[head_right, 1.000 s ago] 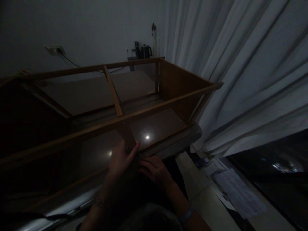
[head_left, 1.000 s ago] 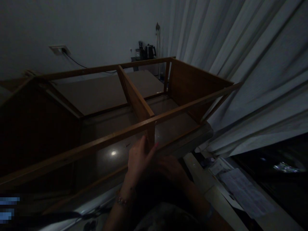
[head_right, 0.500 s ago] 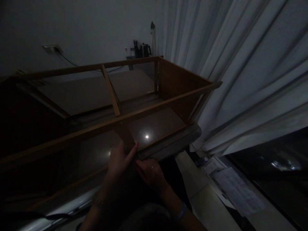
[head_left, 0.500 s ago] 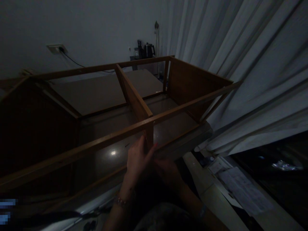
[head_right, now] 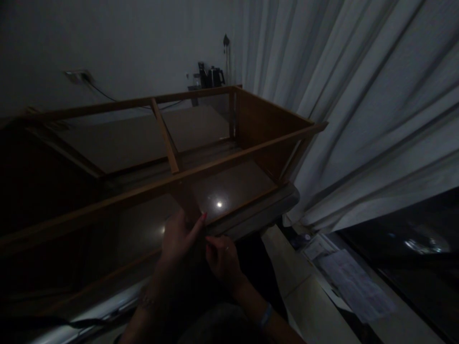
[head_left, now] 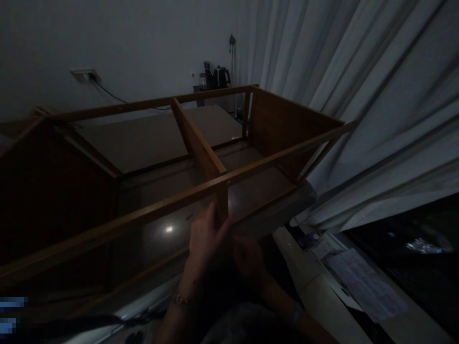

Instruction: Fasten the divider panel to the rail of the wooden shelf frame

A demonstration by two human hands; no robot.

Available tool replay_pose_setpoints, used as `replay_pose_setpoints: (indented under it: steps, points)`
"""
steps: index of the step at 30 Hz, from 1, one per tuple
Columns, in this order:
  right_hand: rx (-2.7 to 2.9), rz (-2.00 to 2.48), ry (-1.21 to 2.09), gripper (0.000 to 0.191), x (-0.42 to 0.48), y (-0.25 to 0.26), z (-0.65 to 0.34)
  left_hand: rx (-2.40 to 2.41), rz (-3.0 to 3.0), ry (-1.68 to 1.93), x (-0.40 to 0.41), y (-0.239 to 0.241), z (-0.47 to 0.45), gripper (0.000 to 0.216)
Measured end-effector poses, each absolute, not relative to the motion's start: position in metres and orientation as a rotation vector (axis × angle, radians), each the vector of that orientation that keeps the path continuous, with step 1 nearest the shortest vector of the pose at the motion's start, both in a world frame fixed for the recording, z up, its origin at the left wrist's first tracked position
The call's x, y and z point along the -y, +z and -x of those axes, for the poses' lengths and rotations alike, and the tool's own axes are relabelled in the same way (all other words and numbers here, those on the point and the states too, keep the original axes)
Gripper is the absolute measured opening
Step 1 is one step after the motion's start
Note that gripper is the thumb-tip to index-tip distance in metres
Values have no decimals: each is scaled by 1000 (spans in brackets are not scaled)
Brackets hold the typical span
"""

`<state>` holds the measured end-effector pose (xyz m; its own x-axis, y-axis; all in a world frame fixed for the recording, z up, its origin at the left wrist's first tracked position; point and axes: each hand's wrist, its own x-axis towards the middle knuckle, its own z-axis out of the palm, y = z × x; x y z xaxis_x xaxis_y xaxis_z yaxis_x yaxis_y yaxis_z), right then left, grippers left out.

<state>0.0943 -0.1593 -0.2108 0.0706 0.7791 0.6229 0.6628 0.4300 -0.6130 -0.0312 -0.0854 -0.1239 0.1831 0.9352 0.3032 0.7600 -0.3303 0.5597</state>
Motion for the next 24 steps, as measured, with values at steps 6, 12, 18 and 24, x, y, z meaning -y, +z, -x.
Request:
replay_pose_setpoints:
  steps: [6, 12, 18, 24]
  points:
    - [1479, 1534, 458, 21, 164, -194, -92, -1608, -2180, 864, 85, -124, 32, 40]
    - [1333, 1511, 1083, 35, 163, -180, -96, -1608, -2201, 894, 84, -124, 32, 38]
    - [988, 1219, 1600, 51, 157, -185, -97, -1624, -2201, 895, 86, -123, 31, 39]
    - [889, 1178, 1585, 47, 159, -182, -94, -1623, -2208, 878, 85, -122, 31, 38]
